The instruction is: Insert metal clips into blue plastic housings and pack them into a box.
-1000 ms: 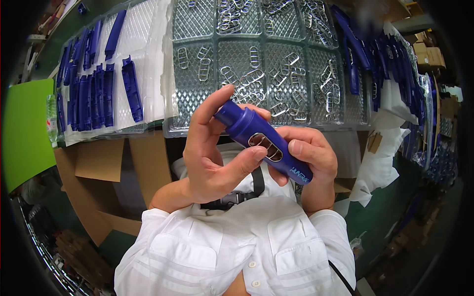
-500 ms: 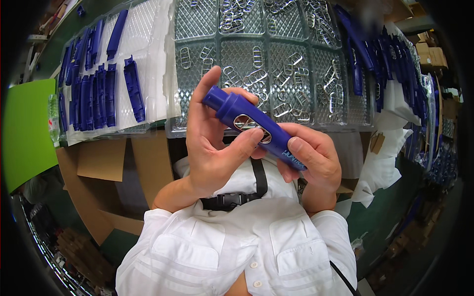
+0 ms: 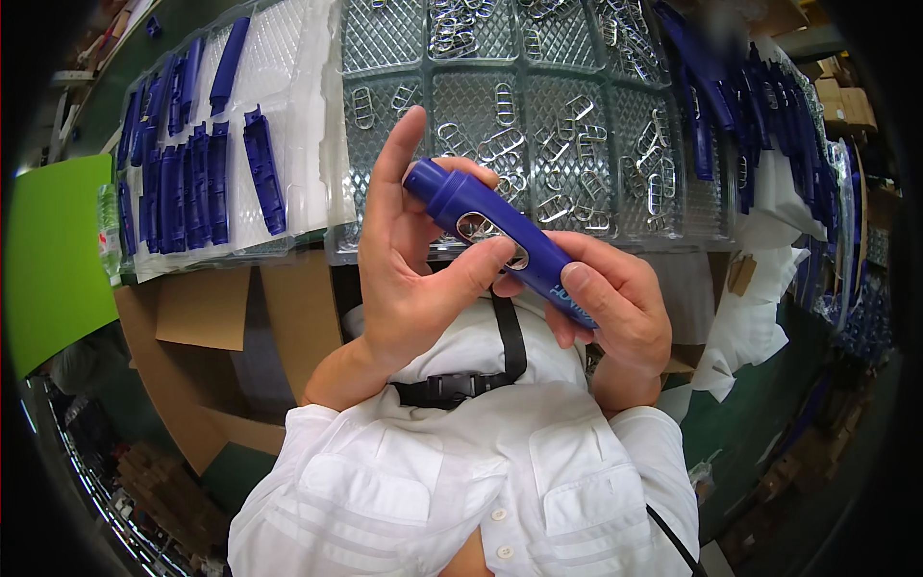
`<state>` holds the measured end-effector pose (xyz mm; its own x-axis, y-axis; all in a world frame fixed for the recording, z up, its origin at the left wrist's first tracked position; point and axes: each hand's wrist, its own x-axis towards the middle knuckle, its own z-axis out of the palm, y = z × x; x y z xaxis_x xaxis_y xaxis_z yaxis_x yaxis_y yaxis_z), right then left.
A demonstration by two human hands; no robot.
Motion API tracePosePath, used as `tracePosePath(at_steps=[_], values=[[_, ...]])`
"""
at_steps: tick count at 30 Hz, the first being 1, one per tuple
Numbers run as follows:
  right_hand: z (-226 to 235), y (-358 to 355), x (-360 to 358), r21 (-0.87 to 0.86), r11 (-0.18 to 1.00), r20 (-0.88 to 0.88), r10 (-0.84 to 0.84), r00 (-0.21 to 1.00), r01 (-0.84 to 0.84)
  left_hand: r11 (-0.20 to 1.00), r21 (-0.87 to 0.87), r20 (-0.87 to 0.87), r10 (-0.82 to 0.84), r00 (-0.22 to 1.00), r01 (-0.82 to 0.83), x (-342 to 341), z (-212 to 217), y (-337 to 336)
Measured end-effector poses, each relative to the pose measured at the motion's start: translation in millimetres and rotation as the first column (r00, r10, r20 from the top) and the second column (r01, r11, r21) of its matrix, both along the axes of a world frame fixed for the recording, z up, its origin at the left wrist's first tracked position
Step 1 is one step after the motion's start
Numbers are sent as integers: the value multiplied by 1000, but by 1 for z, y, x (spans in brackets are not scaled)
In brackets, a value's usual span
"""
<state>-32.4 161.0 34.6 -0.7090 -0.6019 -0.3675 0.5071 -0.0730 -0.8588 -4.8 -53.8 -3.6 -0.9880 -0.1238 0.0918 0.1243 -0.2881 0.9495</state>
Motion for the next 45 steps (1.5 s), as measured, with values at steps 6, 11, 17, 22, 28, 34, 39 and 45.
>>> tracePosePath(at_steps=[6, 11, 17, 22, 28, 34, 39, 45], values=[[-1, -4, -4, 23, 1000, -12, 8, 1000, -8, 999, 34, 51, 22, 998, -24, -2, 5, 2], [-6, -3, -1, 9, 1000, -33, -23, 999, 24, 1000, 0, 76, 25, 997, -25, -3, 3, 3], [-4, -8, -1, 1, 1000, -15, -24, 1000, 24, 997, 50, 85, 46, 995, -50, -2, 5, 1], [-7, -11, 0, 33, 999, -87, -37, 995, 40, 998, 23, 132, 50, 990, -54, -3, 7, 3], [-12, -12, 2, 49, 995, -122, -84, 989, 90, 987, -153, 40, 63, 997, -56, -7, -1, 3], [-14, -12, -2, 56, 993, -139, -93, 986, 102, 975, -217, 42, 67, 997, -56, -7, -3, 5], [-14, -13, -2, 70, 994, -147, -70, 987, 80, 964, -249, 44, 108, 993, -94, -4, -1, 4], [-20, -12, 0, 4, 998, -91, -69, 993, 70, 724, -670, -95, 138, 986, -166, -11, 4, -17]])
